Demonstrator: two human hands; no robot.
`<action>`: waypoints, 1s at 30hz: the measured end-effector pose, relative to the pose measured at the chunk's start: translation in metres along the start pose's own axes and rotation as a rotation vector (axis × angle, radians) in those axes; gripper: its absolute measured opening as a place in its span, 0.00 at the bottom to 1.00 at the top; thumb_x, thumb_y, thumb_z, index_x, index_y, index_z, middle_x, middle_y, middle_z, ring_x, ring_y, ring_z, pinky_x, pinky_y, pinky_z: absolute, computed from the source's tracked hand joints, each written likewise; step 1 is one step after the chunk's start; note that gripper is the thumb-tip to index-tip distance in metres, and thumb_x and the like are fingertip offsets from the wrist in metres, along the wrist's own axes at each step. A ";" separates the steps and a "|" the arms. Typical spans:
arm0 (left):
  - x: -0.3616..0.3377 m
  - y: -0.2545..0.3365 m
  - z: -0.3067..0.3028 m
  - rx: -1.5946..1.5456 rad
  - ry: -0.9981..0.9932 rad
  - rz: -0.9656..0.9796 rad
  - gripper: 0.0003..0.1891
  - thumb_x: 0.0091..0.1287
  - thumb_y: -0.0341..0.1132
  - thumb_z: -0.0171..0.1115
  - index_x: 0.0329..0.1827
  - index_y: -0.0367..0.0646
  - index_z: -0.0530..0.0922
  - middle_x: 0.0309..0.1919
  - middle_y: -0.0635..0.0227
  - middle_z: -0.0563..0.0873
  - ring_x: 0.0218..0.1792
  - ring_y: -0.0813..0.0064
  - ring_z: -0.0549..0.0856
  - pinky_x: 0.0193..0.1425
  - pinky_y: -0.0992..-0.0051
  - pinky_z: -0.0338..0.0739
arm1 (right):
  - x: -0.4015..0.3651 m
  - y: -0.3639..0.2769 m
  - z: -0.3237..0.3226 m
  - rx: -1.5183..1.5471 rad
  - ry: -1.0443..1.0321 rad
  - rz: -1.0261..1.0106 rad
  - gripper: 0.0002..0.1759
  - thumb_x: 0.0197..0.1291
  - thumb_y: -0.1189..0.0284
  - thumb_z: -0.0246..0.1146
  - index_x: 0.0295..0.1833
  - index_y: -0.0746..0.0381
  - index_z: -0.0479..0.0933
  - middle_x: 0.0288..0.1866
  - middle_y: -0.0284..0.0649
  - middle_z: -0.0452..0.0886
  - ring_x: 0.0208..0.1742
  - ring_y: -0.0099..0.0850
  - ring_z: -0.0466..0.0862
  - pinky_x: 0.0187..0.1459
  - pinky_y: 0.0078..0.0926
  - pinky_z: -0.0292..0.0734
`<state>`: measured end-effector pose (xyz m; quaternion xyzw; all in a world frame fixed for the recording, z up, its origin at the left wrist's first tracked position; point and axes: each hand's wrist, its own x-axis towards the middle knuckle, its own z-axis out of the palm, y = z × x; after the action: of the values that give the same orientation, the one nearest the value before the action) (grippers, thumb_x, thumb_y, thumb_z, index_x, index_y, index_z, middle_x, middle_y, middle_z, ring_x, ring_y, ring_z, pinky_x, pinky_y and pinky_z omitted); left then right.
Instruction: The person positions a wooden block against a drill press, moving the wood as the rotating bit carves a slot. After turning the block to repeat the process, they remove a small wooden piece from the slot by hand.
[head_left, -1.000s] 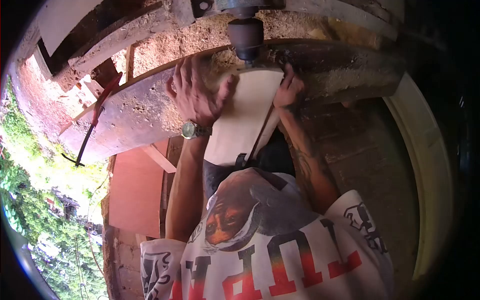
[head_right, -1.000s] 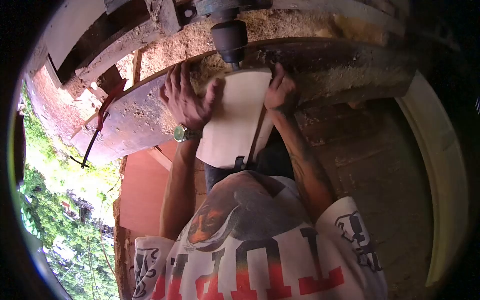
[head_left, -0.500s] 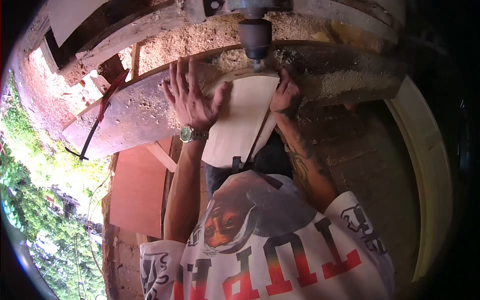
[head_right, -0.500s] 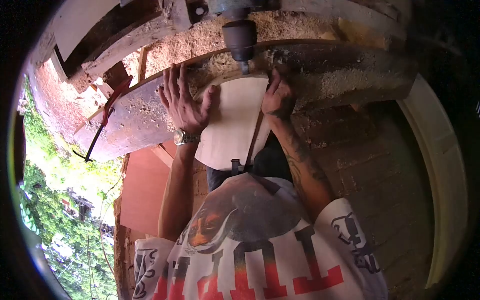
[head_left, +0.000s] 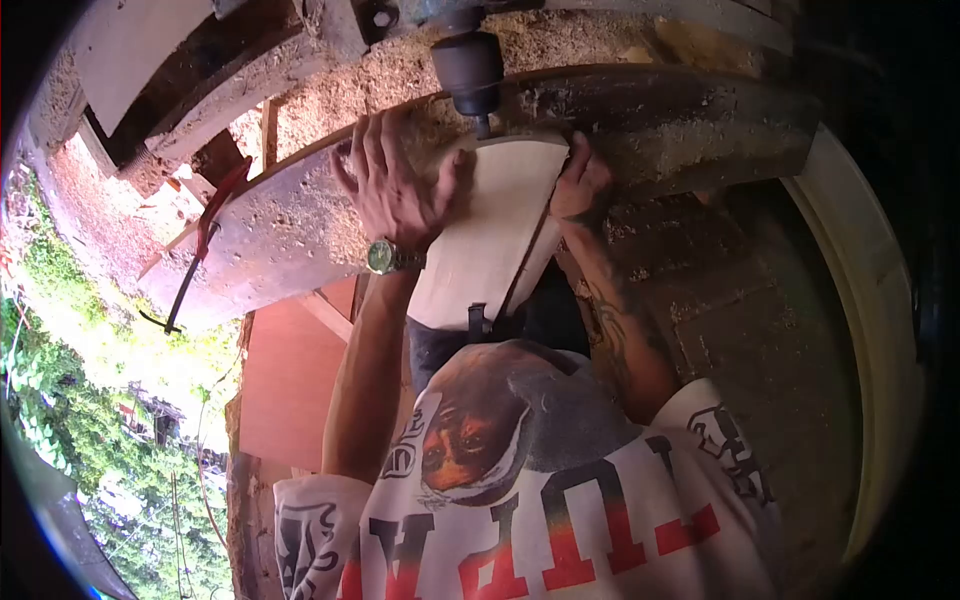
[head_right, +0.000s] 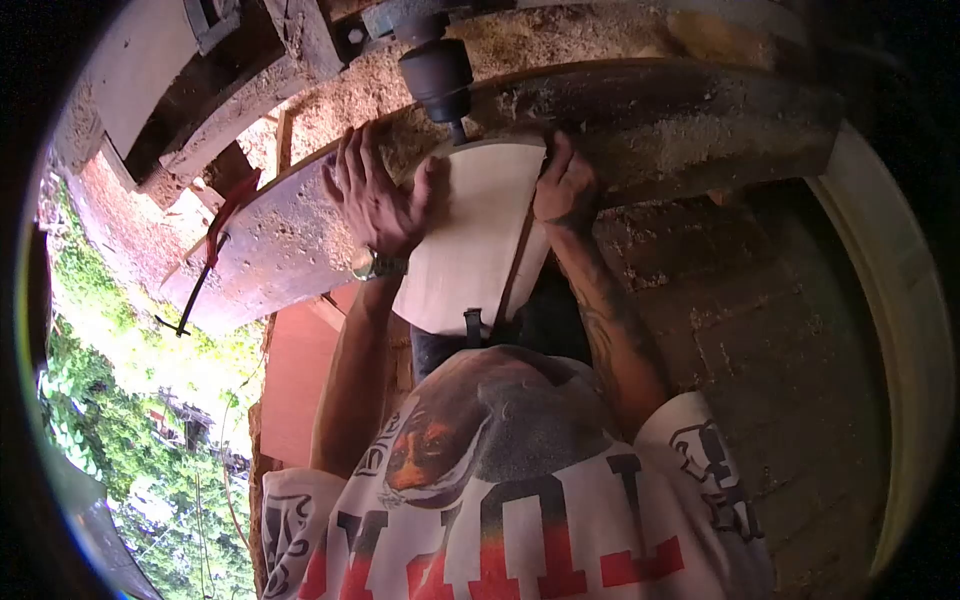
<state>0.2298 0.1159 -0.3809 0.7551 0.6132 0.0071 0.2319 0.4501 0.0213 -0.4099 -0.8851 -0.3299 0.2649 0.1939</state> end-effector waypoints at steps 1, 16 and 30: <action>0.002 0.001 0.000 -0.013 0.008 0.000 0.50 0.71 0.74 0.53 0.84 0.41 0.67 0.79 0.49 0.73 0.85 0.52 0.66 0.87 0.34 0.43 | 0.003 0.003 0.004 -0.033 0.019 -0.047 0.21 0.83 0.63 0.52 0.52 0.63 0.90 0.41 0.59 0.89 0.46 0.59 0.89 0.45 0.49 0.83; -0.014 -0.026 -0.004 0.036 0.112 -0.058 0.47 0.73 0.67 0.56 0.85 0.40 0.66 0.80 0.50 0.72 0.84 0.48 0.66 0.87 0.39 0.47 | 0.002 -0.033 0.018 0.061 0.037 -0.153 0.19 0.81 0.65 0.56 0.49 0.65 0.90 0.41 0.57 0.90 0.43 0.57 0.90 0.43 0.47 0.85; -0.004 -0.021 -0.013 -0.019 0.098 -0.013 0.49 0.73 0.70 0.55 0.82 0.34 0.67 0.76 0.46 0.75 0.81 0.47 0.69 0.86 0.41 0.48 | 0.002 -0.026 0.012 0.027 0.030 0.018 0.24 0.84 0.61 0.54 0.45 0.70 0.86 0.37 0.65 0.84 0.39 0.60 0.87 0.40 0.48 0.78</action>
<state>0.2058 0.1191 -0.3758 0.7475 0.6287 0.0482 0.2089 0.4315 0.0436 -0.4067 -0.8893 -0.3154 0.2577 0.2082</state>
